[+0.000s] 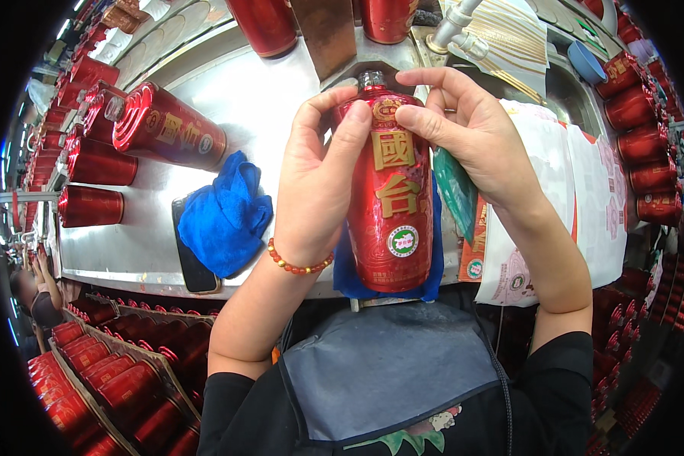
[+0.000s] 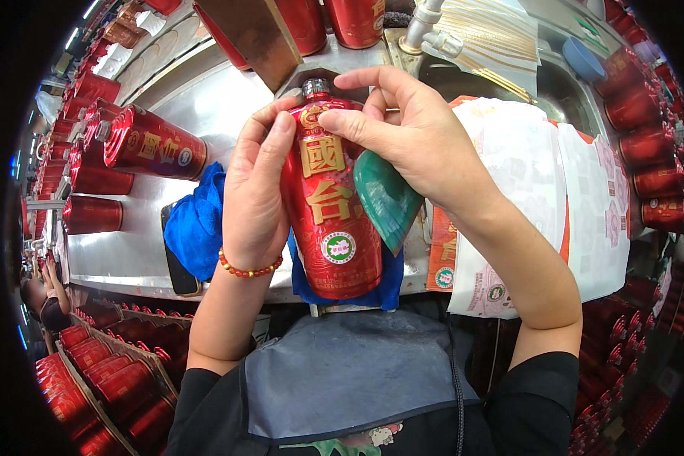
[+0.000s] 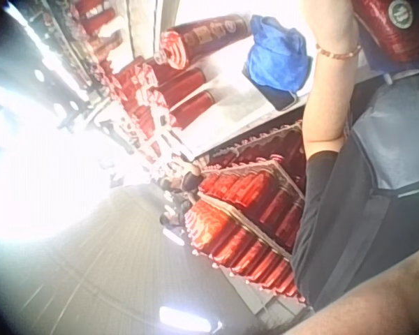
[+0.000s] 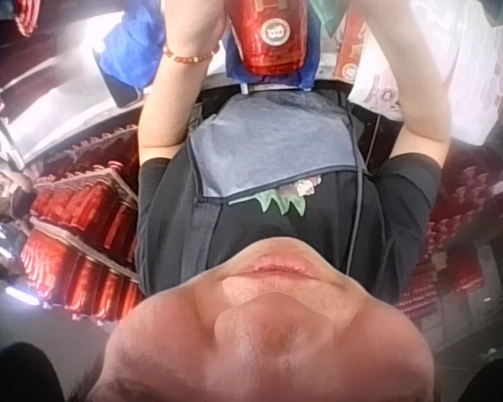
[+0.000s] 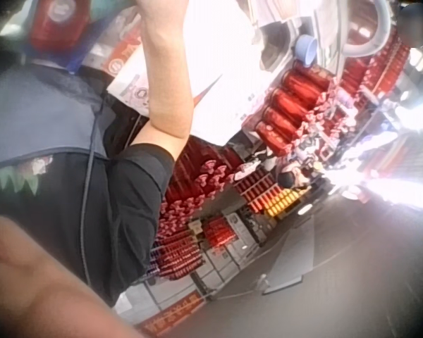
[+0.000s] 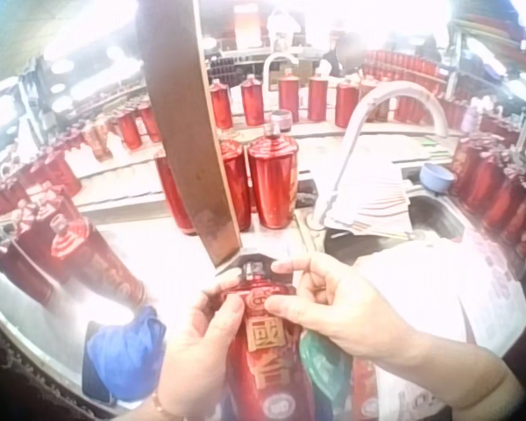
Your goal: The person applies gold labels to red cylindrical containers on a production line. They wipe each container with a green sponge, place a label on the side, smooth it with their fingers, and then apply a gold band around the bottom edge before setting the container aside.
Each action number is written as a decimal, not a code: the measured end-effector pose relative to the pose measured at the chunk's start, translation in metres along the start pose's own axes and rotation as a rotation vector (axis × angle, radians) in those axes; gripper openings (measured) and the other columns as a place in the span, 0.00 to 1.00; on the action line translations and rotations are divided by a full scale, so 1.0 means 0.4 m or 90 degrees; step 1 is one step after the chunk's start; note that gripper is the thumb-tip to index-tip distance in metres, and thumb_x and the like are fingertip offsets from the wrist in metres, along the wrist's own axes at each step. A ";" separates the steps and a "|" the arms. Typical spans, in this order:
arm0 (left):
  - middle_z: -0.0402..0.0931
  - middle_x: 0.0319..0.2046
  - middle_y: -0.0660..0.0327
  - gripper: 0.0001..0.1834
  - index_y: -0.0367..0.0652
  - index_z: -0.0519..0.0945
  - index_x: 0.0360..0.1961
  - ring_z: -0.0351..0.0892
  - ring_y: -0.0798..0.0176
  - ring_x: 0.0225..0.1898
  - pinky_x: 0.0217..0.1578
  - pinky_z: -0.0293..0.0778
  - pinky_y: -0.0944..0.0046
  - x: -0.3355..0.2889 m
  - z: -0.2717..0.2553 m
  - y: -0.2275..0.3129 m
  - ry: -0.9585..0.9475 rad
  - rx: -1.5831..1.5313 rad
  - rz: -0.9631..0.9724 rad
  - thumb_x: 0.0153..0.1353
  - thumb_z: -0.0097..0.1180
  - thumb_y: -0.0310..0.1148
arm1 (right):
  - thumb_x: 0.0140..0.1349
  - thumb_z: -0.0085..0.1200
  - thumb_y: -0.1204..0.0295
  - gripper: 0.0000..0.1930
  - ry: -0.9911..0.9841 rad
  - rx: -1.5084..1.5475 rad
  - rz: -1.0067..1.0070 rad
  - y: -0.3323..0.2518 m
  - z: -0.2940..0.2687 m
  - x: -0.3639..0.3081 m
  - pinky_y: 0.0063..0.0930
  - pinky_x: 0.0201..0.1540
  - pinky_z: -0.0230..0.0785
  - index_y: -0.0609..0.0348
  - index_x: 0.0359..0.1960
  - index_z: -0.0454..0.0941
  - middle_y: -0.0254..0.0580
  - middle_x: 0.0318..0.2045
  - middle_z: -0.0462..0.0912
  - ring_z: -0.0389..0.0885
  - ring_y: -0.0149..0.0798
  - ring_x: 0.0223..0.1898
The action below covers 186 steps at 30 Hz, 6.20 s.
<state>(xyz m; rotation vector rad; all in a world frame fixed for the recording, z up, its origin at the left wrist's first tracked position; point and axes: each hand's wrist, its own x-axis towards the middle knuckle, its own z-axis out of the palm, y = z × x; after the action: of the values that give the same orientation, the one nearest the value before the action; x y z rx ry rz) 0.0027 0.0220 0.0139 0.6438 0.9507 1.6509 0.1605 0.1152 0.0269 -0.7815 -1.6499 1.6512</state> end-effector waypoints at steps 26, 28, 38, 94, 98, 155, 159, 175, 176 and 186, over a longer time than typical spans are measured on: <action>0.75 0.55 0.56 0.24 0.40 0.65 0.64 0.78 0.67 0.54 0.55 0.76 0.65 -0.004 0.002 0.003 -0.013 0.046 -0.020 0.72 0.58 0.31 | 0.59 0.72 0.58 0.31 0.023 0.059 0.103 0.023 -0.001 -0.017 0.15 0.35 0.63 0.67 0.57 0.78 0.24 0.26 0.70 0.71 0.20 0.32; 0.75 0.56 0.57 0.22 0.40 0.66 0.64 0.76 0.67 0.56 0.57 0.75 0.65 -0.003 -0.007 0.002 -0.021 0.032 -0.019 0.73 0.56 0.32 | 0.63 0.69 0.63 0.28 0.000 0.005 0.115 0.014 -0.006 -0.015 0.14 0.38 0.65 0.64 0.61 0.75 0.24 0.29 0.71 0.72 0.19 0.34; 0.68 0.62 0.55 0.31 0.39 0.62 0.70 0.71 0.65 0.61 0.62 0.71 0.63 -0.022 -0.013 0.003 -0.053 0.129 0.011 0.70 0.60 0.29 | 0.59 0.71 0.68 0.30 -0.015 0.005 0.113 0.002 -0.005 -0.026 0.12 0.39 0.60 0.62 0.62 0.75 0.21 0.29 0.66 0.67 0.17 0.34; 0.53 0.75 0.48 0.42 0.34 0.49 0.78 0.51 0.54 0.76 0.74 0.49 0.55 -0.177 -0.139 -0.027 -0.123 0.367 -0.010 0.72 0.57 0.38 | 0.61 0.71 0.62 0.40 -0.076 0.126 0.254 0.034 -0.031 -0.199 0.16 0.40 0.67 0.70 0.68 0.65 0.27 0.31 0.76 0.75 0.21 0.34; 0.54 0.74 0.47 0.43 0.33 0.53 0.77 0.49 0.52 0.77 0.75 0.46 0.52 -0.208 -0.155 -0.036 -0.131 0.434 -0.029 0.68 0.61 0.36 | 0.58 0.73 0.70 0.40 -0.063 0.134 0.245 0.050 0.001 -0.251 0.11 0.34 0.64 0.67 0.69 0.64 0.26 0.30 0.74 0.71 0.17 0.28; 0.66 0.69 0.57 0.30 0.36 0.58 0.75 0.66 0.65 0.68 0.67 0.64 0.61 -0.195 -0.095 -0.039 -0.061 0.191 -0.083 0.79 0.46 0.38 | 0.70 0.60 0.55 0.30 -0.047 0.129 0.272 0.045 0.003 -0.199 0.21 0.48 0.72 0.67 0.63 0.72 0.37 0.41 0.84 0.78 0.26 0.43; 0.66 0.68 0.56 0.29 0.34 0.60 0.74 0.66 0.64 0.68 0.67 0.64 0.61 -0.195 -0.069 -0.040 -0.019 0.158 -0.084 0.78 0.47 0.38 | 0.69 0.62 0.59 0.31 -0.053 0.185 0.277 0.048 -0.003 -0.201 0.22 0.52 0.73 0.69 0.64 0.69 0.39 0.43 0.84 0.81 0.28 0.46; 0.65 0.69 0.55 0.30 0.35 0.60 0.74 0.65 0.64 0.68 0.68 0.63 0.61 -0.195 -0.094 -0.055 -0.021 0.155 -0.090 0.78 0.48 0.39 | 0.65 0.67 0.64 0.33 -0.045 0.207 0.258 0.049 0.003 -0.208 0.20 0.49 0.72 0.70 0.65 0.68 0.35 0.38 0.83 0.81 0.25 0.42; 0.65 0.69 0.55 0.30 0.35 0.60 0.74 0.65 0.64 0.68 0.67 0.63 0.61 -0.194 -0.092 -0.054 -0.026 0.158 -0.087 0.78 0.49 0.38 | 0.64 0.68 0.64 0.33 -0.047 0.198 0.256 0.051 0.002 -0.208 0.19 0.47 0.72 0.70 0.65 0.68 0.34 0.37 0.82 0.80 0.24 0.41; 0.69 0.66 0.57 0.29 0.35 0.62 0.73 0.68 0.66 0.65 0.65 0.66 0.62 -0.195 -0.065 -0.037 -0.041 0.169 -0.074 0.77 0.49 0.37 | 0.74 0.52 0.51 0.30 -0.038 0.148 0.186 0.093 -0.039 -0.204 0.11 0.26 0.65 0.68 0.63 0.72 0.27 0.29 0.77 0.72 0.17 0.23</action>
<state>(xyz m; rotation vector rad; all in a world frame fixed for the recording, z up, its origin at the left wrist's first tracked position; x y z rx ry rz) 0.0116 -0.0580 -0.0085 0.8004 1.1493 1.4055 0.2201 0.0599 -0.0142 -0.8941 -1.3990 2.0448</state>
